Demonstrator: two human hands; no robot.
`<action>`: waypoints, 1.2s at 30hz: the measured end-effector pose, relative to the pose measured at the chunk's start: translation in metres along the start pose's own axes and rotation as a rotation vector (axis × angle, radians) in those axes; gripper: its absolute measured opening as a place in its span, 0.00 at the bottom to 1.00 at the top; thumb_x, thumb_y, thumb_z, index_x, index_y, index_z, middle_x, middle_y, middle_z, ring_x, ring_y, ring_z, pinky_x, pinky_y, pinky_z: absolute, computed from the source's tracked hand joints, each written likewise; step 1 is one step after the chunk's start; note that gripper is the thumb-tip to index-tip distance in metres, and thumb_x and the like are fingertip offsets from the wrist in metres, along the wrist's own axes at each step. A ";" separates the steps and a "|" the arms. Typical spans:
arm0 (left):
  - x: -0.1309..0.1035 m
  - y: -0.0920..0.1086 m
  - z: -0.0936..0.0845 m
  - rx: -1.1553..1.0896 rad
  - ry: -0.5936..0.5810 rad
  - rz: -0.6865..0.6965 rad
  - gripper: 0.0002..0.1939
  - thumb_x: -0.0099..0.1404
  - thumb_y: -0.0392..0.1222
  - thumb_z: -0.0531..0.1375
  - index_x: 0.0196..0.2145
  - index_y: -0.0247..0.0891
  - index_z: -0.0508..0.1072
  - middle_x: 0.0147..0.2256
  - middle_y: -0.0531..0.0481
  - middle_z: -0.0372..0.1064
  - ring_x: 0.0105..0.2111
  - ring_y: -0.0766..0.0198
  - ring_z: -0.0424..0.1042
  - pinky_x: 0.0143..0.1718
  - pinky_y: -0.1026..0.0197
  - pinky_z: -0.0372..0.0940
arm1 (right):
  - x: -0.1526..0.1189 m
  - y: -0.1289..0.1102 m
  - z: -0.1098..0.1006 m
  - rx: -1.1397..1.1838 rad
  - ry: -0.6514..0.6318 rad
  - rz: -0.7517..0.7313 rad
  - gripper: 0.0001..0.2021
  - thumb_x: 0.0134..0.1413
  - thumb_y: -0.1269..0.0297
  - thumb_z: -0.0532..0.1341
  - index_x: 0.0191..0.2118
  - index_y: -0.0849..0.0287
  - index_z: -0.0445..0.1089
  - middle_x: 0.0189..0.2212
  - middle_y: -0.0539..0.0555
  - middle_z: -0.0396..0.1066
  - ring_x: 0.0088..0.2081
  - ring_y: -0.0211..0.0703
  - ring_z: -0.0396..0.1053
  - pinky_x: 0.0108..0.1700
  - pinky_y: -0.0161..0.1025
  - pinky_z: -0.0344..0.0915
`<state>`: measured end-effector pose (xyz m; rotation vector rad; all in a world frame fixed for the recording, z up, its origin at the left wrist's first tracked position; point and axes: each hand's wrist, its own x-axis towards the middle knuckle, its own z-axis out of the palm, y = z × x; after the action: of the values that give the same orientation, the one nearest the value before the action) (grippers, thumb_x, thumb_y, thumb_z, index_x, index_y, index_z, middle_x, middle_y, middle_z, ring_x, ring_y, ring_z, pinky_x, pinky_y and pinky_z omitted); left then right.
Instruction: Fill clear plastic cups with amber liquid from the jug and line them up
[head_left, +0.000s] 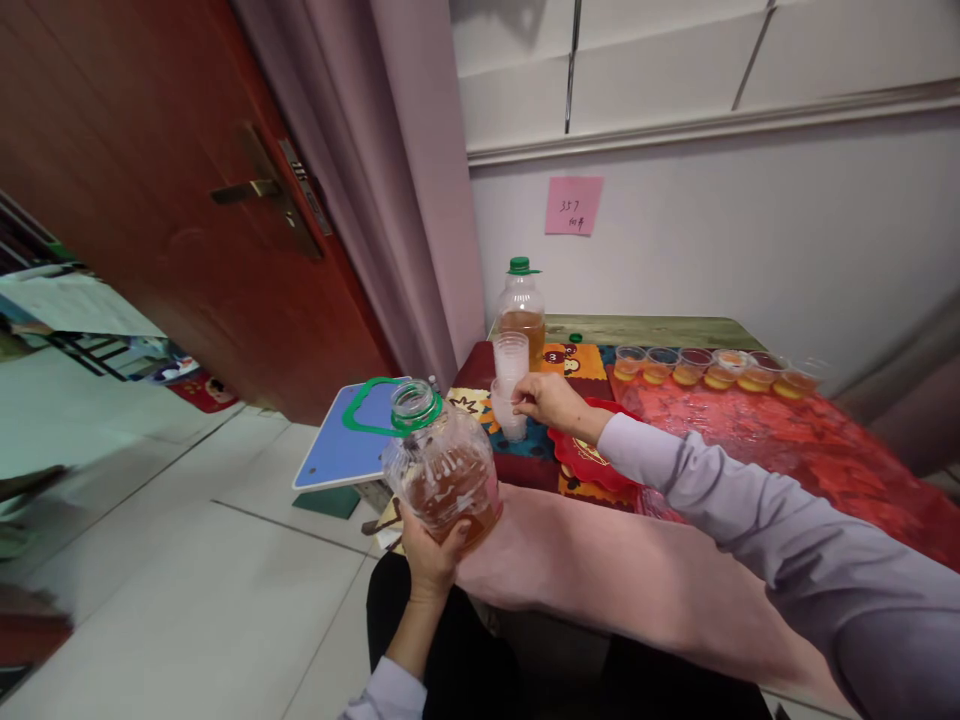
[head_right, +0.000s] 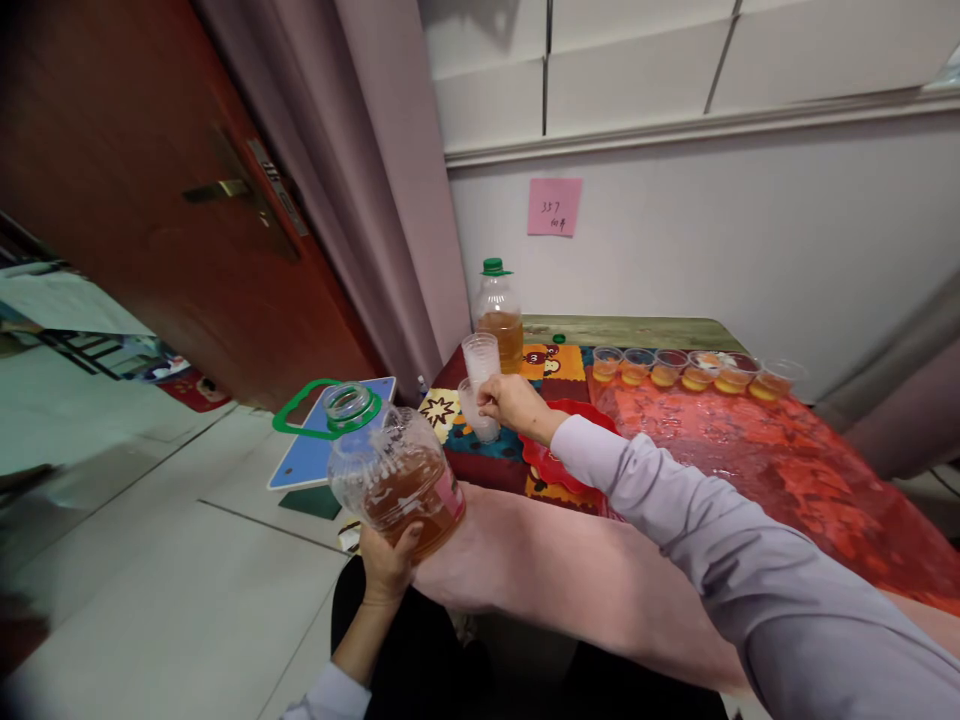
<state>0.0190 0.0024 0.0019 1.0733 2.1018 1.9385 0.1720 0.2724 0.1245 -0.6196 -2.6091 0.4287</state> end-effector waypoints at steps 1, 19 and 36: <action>0.000 0.000 0.000 -0.002 -0.001 -0.002 0.51 0.47 0.80 0.71 0.55 0.36 0.74 0.44 0.34 0.81 0.48 0.35 0.83 0.54 0.36 0.76 | -0.001 -0.002 -0.002 0.006 0.021 0.007 0.03 0.60 0.72 0.75 0.39 0.59 0.84 0.38 0.56 0.85 0.40 0.47 0.81 0.45 0.38 0.71; 0.004 -0.008 0.001 -0.018 -0.002 0.019 0.49 0.52 0.75 0.73 0.58 0.35 0.72 0.52 0.31 0.78 0.55 0.34 0.79 0.63 0.35 0.68 | -0.163 0.089 -0.020 -0.142 0.198 0.163 0.06 0.70 0.66 0.67 0.42 0.55 0.84 0.41 0.58 0.86 0.38 0.48 0.82 0.37 0.38 0.69; 0.018 0.020 -0.011 -0.004 -0.039 -0.024 0.55 0.43 0.66 0.80 0.62 0.40 0.68 0.54 0.37 0.78 0.56 0.40 0.80 0.66 0.34 0.70 | -0.159 0.000 0.001 0.544 0.678 0.259 0.12 0.73 0.53 0.66 0.48 0.55 0.83 0.39 0.56 0.84 0.31 0.42 0.78 0.36 0.39 0.77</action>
<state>0.0080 0.0017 0.0290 1.0711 2.0797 1.8954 0.3010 0.1956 0.0715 -0.7448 -1.6814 0.8072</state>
